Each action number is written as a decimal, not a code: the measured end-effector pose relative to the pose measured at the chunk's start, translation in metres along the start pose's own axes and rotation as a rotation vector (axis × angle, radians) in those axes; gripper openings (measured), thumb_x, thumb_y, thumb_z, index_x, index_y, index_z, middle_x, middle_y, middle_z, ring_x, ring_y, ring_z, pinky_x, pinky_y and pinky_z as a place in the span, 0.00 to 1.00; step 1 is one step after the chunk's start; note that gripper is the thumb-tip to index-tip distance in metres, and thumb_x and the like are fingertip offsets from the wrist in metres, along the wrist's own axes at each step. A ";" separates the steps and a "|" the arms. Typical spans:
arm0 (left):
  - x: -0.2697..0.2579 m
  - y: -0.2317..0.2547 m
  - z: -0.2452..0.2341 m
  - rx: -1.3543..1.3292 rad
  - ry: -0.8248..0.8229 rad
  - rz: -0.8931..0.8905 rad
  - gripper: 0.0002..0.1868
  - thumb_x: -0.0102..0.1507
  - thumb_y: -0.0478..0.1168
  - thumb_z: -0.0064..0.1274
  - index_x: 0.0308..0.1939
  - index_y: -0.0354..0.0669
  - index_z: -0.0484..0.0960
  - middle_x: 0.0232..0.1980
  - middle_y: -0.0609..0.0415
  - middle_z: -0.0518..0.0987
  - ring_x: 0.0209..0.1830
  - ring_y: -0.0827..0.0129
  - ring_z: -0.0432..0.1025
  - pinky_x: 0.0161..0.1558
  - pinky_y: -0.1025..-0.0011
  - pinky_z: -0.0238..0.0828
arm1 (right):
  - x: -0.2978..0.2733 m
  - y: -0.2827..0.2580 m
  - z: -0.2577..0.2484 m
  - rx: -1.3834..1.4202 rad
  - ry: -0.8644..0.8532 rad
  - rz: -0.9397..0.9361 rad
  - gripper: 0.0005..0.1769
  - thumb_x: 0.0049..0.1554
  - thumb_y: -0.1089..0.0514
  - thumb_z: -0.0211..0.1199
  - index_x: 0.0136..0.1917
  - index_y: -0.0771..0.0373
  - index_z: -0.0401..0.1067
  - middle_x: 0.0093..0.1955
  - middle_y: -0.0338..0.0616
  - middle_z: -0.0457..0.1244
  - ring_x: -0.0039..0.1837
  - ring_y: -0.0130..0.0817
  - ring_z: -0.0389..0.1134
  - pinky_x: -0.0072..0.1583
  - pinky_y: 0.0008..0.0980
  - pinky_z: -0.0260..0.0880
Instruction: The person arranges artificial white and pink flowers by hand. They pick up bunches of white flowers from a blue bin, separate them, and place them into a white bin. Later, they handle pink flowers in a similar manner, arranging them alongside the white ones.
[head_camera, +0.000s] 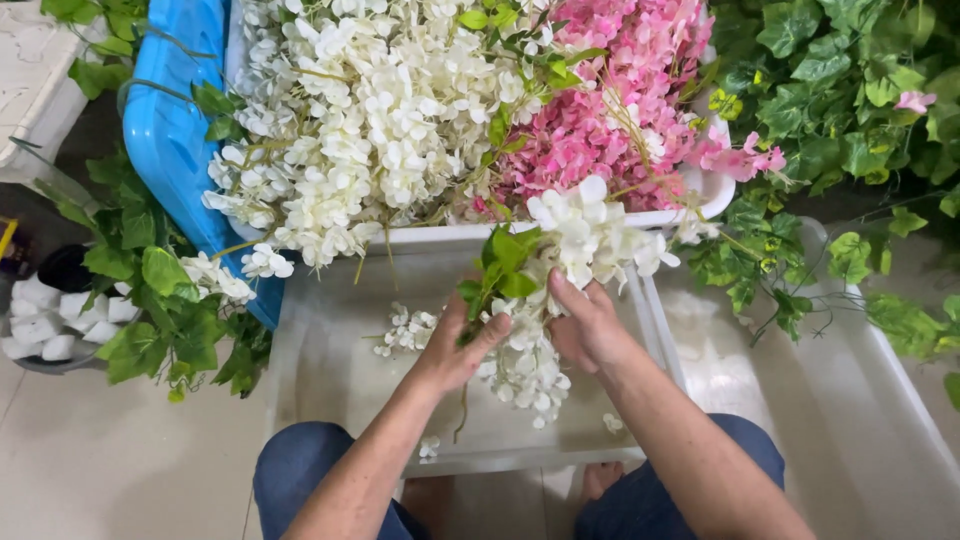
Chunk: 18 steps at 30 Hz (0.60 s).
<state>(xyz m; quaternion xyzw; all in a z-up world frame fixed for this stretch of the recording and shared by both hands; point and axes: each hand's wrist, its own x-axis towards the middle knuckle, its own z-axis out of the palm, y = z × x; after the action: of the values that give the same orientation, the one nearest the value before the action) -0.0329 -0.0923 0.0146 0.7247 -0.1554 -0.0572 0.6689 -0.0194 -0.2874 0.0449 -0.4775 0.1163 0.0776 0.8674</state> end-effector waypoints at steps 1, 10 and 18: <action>0.004 0.020 0.007 -0.001 -0.001 -0.002 0.41 0.66 0.62 0.53 0.74 0.40 0.63 0.68 0.32 0.71 0.69 0.37 0.65 0.67 0.41 0.60 | -0.012 -0.011 0.015 0.000 0.002 0.001 0.31 0.57 0.47 0.69 0.65 0.65 0.64 0.49 0.54 0.65 0.40 0.41 0.69 0.45 0.42 0.73; 0.001 0.038 0.038 0.226 0.097 -0.118 0.35 0.54 0.31 0.62 0.63 0.33 0.66 0.53 0.27 0.81 0.58 0.33 0.74 0.61 0.43 0.72 | -0.012 -0.002 0.021 0.077 -0.082 -0.063 0.53 0.59 0.40 0.64 0.79 0.75 0.40 0.79 0.74 0.43 0.79 0.74 0.44 0.71 0.75 0.40; 0.012 0.019 0.003 -0.281 0.276 -0.365 0.15 0.63 0.41 0.56 0.48 0.34 0.79 0.46 0.42 0.77 0.46 0.60 0.68 0.46 0.60 0.61 | -0.007 -0.040 0.006 -0.622 -0.321 -0.425 0.41 0.59 0.51 0.62 0.77 0.68 0.49 0.77 0.67 0.51 0.75 0.69 0.57 0.70 0.66 0.60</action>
<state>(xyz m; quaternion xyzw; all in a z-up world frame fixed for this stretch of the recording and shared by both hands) -0.0254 -0.0995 0.0343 0.6419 0.0802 -0.0984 0.7562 -0.0151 -0.3031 0.0820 -0.7123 -0.1506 0.0017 0.6855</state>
